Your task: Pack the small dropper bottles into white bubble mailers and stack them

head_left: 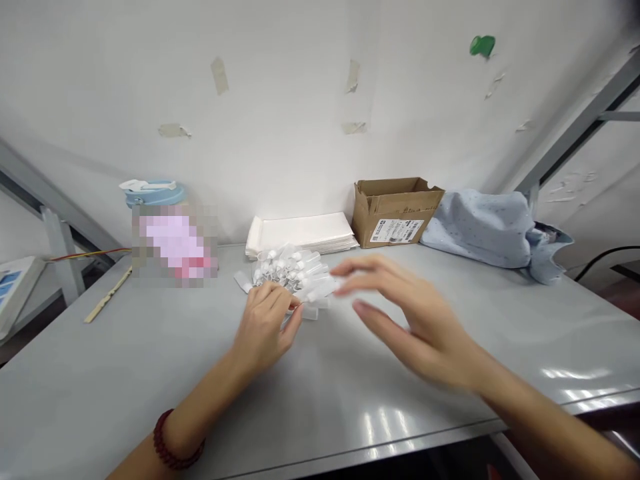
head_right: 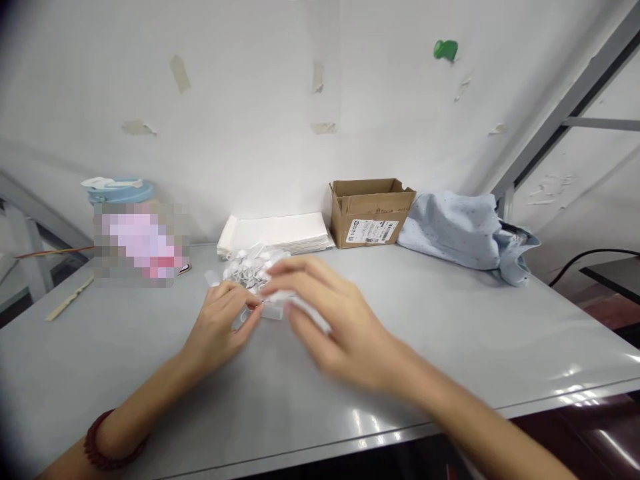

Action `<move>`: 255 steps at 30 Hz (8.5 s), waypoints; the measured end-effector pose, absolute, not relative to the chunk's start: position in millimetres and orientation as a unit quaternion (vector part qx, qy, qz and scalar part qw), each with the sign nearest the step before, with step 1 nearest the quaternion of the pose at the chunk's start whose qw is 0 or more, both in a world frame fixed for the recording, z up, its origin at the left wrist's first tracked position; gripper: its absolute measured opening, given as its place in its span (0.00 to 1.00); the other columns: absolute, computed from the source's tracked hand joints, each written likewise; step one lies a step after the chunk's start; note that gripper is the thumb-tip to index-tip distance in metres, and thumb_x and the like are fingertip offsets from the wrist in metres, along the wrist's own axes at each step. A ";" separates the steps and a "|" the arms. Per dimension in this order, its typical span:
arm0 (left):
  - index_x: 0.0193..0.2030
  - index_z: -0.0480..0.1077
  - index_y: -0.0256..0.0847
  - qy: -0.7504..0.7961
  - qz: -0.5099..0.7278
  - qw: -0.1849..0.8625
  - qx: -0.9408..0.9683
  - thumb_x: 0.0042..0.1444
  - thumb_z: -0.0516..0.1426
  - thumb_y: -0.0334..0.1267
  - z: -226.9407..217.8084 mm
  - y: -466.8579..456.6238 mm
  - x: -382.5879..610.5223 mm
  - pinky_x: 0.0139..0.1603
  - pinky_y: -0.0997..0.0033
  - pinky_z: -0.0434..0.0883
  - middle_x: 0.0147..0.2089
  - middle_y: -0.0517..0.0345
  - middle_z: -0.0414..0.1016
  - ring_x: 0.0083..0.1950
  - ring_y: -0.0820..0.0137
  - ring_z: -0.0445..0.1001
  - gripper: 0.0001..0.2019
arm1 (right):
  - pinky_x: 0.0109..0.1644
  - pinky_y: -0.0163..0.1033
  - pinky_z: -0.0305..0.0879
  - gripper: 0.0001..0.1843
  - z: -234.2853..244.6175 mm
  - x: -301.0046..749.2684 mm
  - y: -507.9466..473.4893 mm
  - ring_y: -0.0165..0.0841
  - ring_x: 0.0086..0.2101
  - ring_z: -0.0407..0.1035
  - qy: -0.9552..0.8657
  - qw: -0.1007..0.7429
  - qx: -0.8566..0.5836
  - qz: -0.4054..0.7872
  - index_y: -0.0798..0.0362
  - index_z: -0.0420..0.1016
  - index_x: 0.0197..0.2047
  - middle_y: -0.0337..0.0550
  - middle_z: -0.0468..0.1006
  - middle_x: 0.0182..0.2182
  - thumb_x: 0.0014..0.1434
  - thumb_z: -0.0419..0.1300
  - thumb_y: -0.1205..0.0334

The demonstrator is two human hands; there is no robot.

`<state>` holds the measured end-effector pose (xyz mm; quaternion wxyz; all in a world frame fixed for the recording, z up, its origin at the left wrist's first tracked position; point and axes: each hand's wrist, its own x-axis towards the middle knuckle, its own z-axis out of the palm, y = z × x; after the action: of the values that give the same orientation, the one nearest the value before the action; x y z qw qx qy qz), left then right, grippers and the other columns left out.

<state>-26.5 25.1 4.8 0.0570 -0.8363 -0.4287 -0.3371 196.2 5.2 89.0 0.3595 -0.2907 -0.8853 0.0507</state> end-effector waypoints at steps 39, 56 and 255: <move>0.28 0.64 0.40 -0.565 -0.299 -0.060 -0.766 0.59 0.49 0.36 3.2 35.0 -36.5 0.40 0.59 0.61 0.26 0.57 0.70 0.37 0.62 0.67 0.09 | 0.46 0.48 0.70 0.16 44.9 171.2 195.6 0.38 0.44 0.70 -0.894 0.119 -0.376 -0.213 0.56 0.68 0.53 0.48 0.71 0.49 0.64 0.56 0.59; 0.35 0.72 0.36 -0.552 -0.441 -0.397 -0.586 0.63 0.30 0.55 24.2 35.0 -40.9 0.32 0.68 0.67 0.31 0.50 0.75 0.34 0.65 0.72 0.35 | 0.34 0.43 0.70 0.11 8.2 254.3 83.2 0.39 0.38 0.73 -0.850 0.373 -0.221 -0.298 0.47 0.66 0.35 0.44 0.76 0.34 0.56 0.56 0.75; 0.35 0.72 0.40 -0.526 -0.520 -0.013 -0.673 0.59 0.54 0.35 28.4 56.6 -37.7 0.40 0.69 0.67 0.35 0.57 0.75 0.38 0.68 0.69 0.06 | 0.50 0.51 0.64 0.28 3.7 237.8 35.7 0.44 0.47 0.65 -0.882 0.269 -0.373 0.106 0.57 0.58 0.58 0.55 0.70 0.48 0.54 0.56 0.68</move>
<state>-37.7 56.6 28.4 -0.0130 -0.6730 -0.5255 -0.5203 237.8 35.7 3.7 0.2687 -0.3731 -0.8816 0.1065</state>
